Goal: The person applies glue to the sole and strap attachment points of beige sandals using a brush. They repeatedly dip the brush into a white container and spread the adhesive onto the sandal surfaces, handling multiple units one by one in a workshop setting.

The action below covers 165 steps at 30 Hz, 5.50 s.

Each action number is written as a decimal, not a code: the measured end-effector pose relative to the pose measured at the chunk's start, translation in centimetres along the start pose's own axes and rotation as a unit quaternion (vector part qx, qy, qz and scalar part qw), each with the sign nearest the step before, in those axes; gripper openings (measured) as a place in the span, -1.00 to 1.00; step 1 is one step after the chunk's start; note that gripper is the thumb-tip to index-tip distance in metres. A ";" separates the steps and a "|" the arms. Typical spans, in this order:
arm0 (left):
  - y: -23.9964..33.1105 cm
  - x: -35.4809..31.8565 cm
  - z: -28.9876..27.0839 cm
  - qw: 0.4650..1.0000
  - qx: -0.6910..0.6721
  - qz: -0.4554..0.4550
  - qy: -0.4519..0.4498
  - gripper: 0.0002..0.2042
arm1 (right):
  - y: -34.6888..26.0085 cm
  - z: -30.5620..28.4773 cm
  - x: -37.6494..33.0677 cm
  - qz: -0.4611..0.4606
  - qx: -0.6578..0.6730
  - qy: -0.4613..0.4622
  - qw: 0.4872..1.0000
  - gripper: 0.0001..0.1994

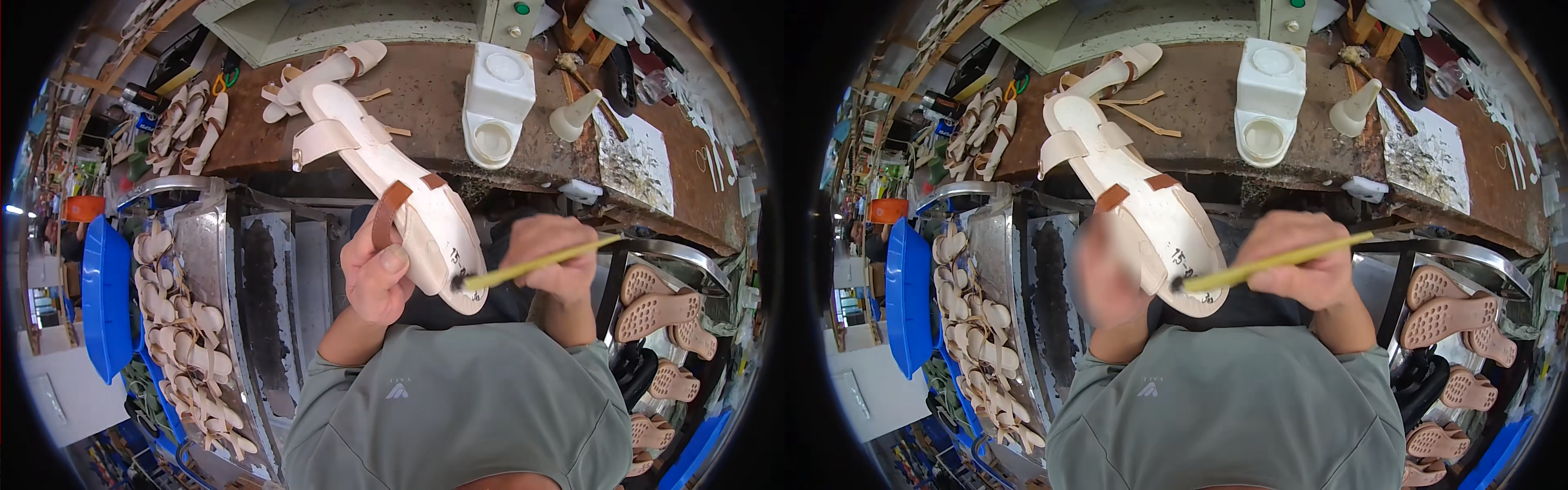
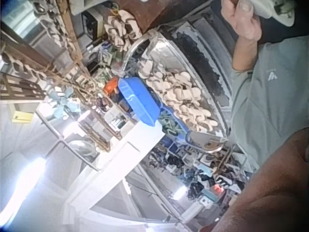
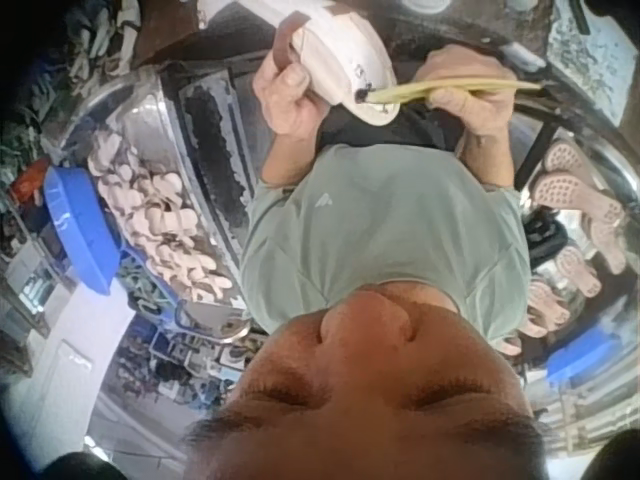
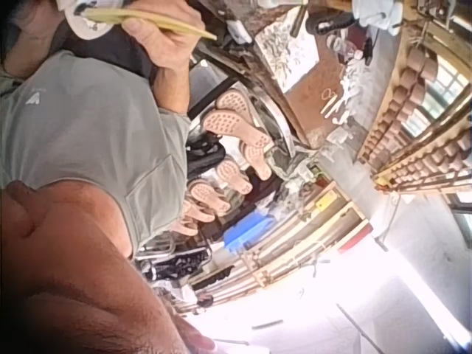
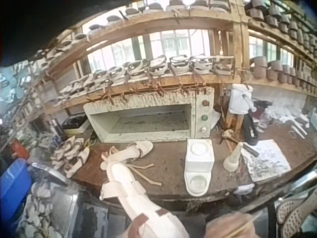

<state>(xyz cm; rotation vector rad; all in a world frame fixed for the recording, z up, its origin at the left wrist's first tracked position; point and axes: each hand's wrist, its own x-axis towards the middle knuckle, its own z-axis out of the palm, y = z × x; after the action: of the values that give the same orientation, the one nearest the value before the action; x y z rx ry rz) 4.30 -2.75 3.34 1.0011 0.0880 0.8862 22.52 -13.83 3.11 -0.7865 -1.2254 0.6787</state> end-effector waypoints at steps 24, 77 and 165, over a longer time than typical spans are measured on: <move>3.6 2.2 -4.8 0.930 -0.308 -0.173 -0.100 -0.58 | 2.1 -4.4 2.6 0.226 0.213 0.196 0.930 -0.80; 0.4 -1.6 -1.0 0.863 0.458 0.204 -0.068 -0.60 | -2.9 2.4 2.8 -0.204 -0.280 -0.100 0.933 -0.87; 3.2 -0.6 -5.5 0.921 0.249 0.288 0.082 -0.70 | 0.7 -4.9 1.1 0.301 0.005 -0.106 0.948 -0.65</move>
<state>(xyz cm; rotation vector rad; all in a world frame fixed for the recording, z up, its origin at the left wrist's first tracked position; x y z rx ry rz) -0.51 1.38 2.47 1.4628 0.1724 1.5374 27.52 -13.34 2.44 -1.1158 -1.1695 1.2943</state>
